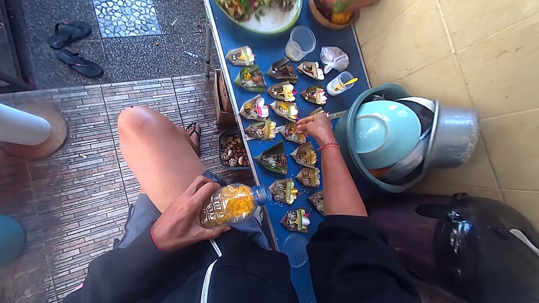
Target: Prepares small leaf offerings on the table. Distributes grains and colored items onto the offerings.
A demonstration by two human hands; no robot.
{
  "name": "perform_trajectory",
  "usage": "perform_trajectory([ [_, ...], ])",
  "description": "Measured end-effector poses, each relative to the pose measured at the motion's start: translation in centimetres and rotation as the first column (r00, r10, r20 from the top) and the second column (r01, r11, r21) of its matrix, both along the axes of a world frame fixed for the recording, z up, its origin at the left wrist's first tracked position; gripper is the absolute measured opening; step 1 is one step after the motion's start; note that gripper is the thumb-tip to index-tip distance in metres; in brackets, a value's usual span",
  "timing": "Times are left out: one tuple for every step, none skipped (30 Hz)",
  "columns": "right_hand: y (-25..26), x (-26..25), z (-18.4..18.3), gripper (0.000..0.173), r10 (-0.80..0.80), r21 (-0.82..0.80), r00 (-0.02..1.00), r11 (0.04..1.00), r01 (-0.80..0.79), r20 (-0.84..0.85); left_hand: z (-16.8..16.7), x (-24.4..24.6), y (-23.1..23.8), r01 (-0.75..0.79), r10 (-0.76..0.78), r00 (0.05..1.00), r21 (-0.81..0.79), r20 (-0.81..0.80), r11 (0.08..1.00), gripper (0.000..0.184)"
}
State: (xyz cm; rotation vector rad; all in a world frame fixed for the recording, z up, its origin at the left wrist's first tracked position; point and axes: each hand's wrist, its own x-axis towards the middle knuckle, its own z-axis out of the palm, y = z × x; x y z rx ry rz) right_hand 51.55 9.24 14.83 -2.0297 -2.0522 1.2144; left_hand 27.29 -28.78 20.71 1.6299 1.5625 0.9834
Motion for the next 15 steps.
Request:
perform_trajectory([
  [-0.1, 0.3, 0.2, 0.018, -0.004, 0.002, 1.0, 1.0, 0.004, -0.01, 0.0, 0.0, 0.0, 0.002, -0.002, 1.0, -0.002, 0.001, 1.0, 0.075],
  [-0.3, 0.6, 0.6, 0.018, -0.01, 0.005, 1.0, 1.0, 0.01, -0.021, 0.1, -0.1, 0.0, 0.004, -0.004, 1.0, 0.0, 0.004, 1.0, 0.075],
  [-0.7, 0.9, 1.0, 0.019, -0.022, 0.006, 0.999, 1.0, 0.022, -0.035, 0.1, -0.1, 0.0, 0.003, -0.003, 1.0, 0.004, 0.007, 1.0, 0.075],
  [-1.2, 1.4, 1.5, 0.019, -0.031, 0.006, 0.998, 0.999, 0.031, -0.047, 0.0, -0.2, 0.0, 0.0, 0.0, 1.0, 0.011, 0.01, 1.0, 0.075],
  [-1.7, 1.9, 1.8, 0.019, -0.033, 0.007, 0.998, 0.999, 0.034, -0.05, 0.0, -0.2, 0.0, -0.002, 0.002, 1.0, 0.015, 0.014, 1.0, 0.075],
  [-2.1, 2.6, 2.0, 0.018, -0.03, 0.014, 0.999, 0.999, 0.03, -0.037, -0.1, -0.2, 0.0, -0.002, 0.002, 1.0, 0.019, 0.015, 1.0, 0.075],
  [-2.6, 3.2, 2.0, 0.017, -0.017, 0.023, 1.0, 1.0, 0.017, -0.004, -0.1, -0.2, -0.1, 0.0, 0.0, 1.0, 0.018, 0.016, 1.0, 0.075],
  [-3.1, 3.8, 1.9, 0.016, 0.0, 0.027, 0.999, 1.0, -0.001, 0.034, -0.2, -0.2, -0.1, 0.003, -0.004, 1.0, 0.018, 0.016, 1.0, 0.075],
  [-3.5, 4.3, 1.7, 0.016, 0.017, 0.032, 0.997, 0.999, -0.02, 0.069, -0.2, -0.2, -0.1, 0.007, -0.008, 1.0, 0.021, 0.017, 1.0, 0.075],
  [-3.8, 4.8, 1.3, 0.016, 0.029, 0.028, 0.995, 0.999, -0.031, 0.094, -0.2, -0.2, -0.1, 0.012, -0.012, 1.0, 0.022, 0.015, 1.0, 0.075],
  [-4.0, 5.1, 0.9, 0.016, 0.033, 0.023, 0.993, 0.999, -0.036, 0.114, -0.2, -0.2, 0.0, 0.017, -0.017, 1.0, 0.025, 0.012, 1.0, 0.075],
  [-4.2, 5.3, 0.6, 0.016, 0.038, 0.014, 0.991, 0.999, -0.04, 0.132, -0.2, -0.2, 0.0, 0.02, -0.02, 1.0, 0.027, 0.008, 0.999, 0.075],
  [-4.4, 5.4, 0.3, 0.016, 0.043, 0.006, 0.988, 0.999, -0.045, 0.149, -0.2, -0.2, 0.0, 0.021, -0.021, 1.0, 0.028, 0.005, 0.999, 0.075],
  [-4.5, 5.5, 0.1, 0.016, 0.051, 0.002, 0.985, 0.999, -0.052, 0.163, -0.2, -0.1, 0.0, 0.021, -0.021, 1.0, 0.029, 0.004, 0.999, 0.074],
  [-4.5, 5.5, -0.1, 0.016, 0.064, 0.0, 0.982, 0.998, -0.065, 0.178, -0.1, -0.1, 0.0, 0.021, -0.021, 1.0, 0.028, 0.003, 0.999, 0.074],
])
